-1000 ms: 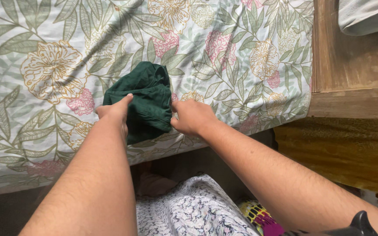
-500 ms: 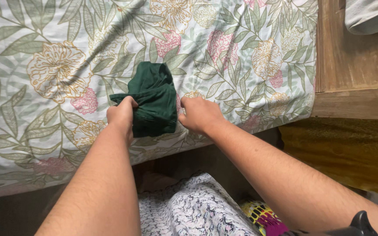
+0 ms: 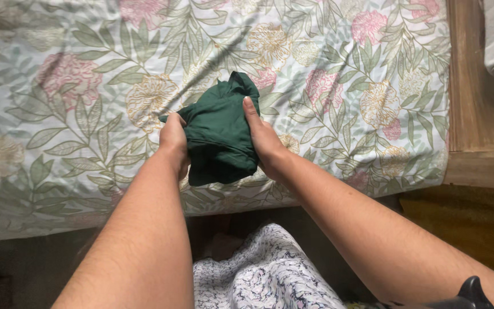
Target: The person folds several pieces of clothing on a bed and places them into a wardrobe drawer. The person handles a white towel, a green patterned cloth, a dark blue cloth, a beige patterned cloth, a multi-colored cloth, and dark garments, folding each and stacking them in the drawer.
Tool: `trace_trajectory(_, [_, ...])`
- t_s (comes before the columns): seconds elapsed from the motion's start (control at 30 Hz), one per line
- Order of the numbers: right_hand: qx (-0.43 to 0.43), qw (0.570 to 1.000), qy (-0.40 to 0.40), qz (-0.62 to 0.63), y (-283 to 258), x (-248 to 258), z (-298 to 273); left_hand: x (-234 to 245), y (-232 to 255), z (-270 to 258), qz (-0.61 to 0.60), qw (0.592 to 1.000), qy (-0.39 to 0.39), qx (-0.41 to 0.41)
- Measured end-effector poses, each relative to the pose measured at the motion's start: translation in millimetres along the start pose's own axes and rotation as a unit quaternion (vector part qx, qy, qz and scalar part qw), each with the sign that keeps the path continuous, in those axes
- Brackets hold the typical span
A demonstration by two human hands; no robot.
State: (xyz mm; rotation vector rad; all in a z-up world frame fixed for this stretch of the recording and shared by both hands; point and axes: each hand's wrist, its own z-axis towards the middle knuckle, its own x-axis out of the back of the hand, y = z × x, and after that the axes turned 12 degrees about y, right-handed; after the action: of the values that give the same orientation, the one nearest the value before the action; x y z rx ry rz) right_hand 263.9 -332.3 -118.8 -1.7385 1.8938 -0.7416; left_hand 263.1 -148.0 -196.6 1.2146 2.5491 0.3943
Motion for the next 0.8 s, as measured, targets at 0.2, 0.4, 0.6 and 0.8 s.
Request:
trace_trajectory(0.2, [0.011, 0.991, -0.089, -0.094, -11.0, -25.8, -34.4, 57.3, 10.0, -38.8, 0.073, 0.997, -0.002, -0.021])
trace_trajectory(0.4, [0.034, 0.973, -0.027, -0.226, -0.4, -54.4, -52.6, 98.4, 13.2, -73.5, 0.130, 0.986, 0.082, -0.063])
trace_trajectory(0.6, [0.111, 0.943, 0.024, -0.312, 29.3, -118.9, -66.0, 153.7, 16.2, -96.6, 0.041, 0.968, 0.217, -0.122])
trace_trajectory(0.8, [0.185, 0.929, -0.061, -0.314, 67.6, -204.8, -122.3, 266.7, 5.3, -154.0, -0.016, 0.939, 0.300, -0.170])
